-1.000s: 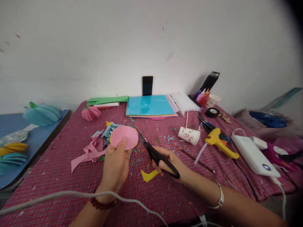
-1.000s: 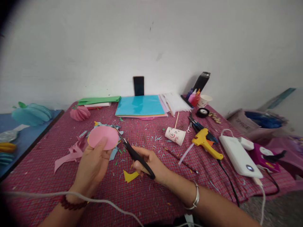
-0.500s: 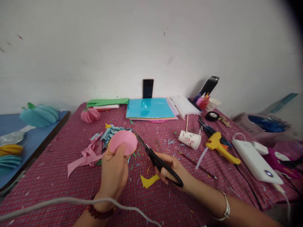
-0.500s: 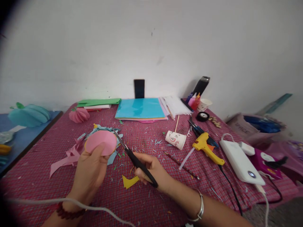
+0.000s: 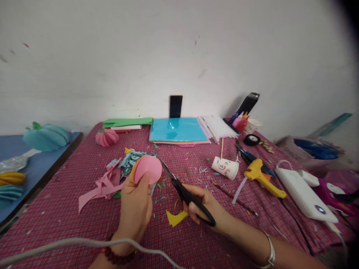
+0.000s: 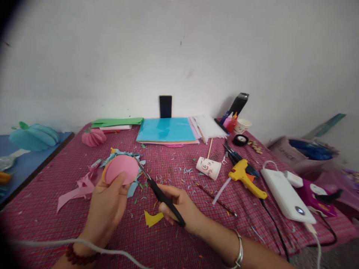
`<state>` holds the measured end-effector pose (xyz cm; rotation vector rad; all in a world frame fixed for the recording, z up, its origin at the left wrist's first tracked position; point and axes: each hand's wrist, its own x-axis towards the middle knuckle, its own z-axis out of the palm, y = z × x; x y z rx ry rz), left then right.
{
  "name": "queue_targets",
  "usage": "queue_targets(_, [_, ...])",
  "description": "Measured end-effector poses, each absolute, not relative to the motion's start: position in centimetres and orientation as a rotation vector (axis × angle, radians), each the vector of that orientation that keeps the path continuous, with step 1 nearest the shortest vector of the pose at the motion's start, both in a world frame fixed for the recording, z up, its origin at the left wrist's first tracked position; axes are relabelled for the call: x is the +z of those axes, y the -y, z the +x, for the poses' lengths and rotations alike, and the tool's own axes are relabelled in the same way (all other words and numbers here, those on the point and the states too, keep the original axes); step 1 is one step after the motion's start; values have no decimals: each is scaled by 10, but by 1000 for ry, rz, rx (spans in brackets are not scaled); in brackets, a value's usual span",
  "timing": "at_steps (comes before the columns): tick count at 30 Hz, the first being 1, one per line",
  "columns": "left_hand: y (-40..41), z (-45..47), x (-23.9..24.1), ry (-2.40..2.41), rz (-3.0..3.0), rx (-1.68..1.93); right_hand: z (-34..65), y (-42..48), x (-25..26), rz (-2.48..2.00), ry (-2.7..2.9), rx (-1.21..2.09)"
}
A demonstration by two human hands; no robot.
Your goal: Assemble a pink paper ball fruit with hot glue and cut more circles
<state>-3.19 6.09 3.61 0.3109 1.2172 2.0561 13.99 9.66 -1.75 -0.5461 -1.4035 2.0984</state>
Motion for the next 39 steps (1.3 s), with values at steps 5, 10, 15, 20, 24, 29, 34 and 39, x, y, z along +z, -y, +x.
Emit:
queue_targets(5, [-61, -33, 35, -1172, 263, 2059, 141, -96, -21, -527, 1406, 2085])
queue_targets(10, [-62, -34, 34, -1156, 257, 2070, 141, -95, -20, -549, 1408, 2063])
queue_targets(15, [-62, -36, 30, -1135, 290, 2062, 142, -95, -18, -542, 1468, 2011])
queue_targets(20, [-63, -37, 28, -1121, 291, 2062, 141, -95, -20, -553, 1418, 2075])
queue_targets(24, [-64, -36, 27, -1135, 272, 2056, 141, -94, -23, -548, 1409, 2066])
queue_targets(29, [-64, -38, 25, -1145, 290, 2059, 142, -93, -23, -567, 1404, 2070])
queue_targets(34, [-64, -37, 24, -1144, 300, 2057, 142, -92, -21, -611, 1402, 2081])
queue_targets(39, [-65, -37, 26, -1121, 250, 2057, 140, -91, -15, -696, 1395, 2066])
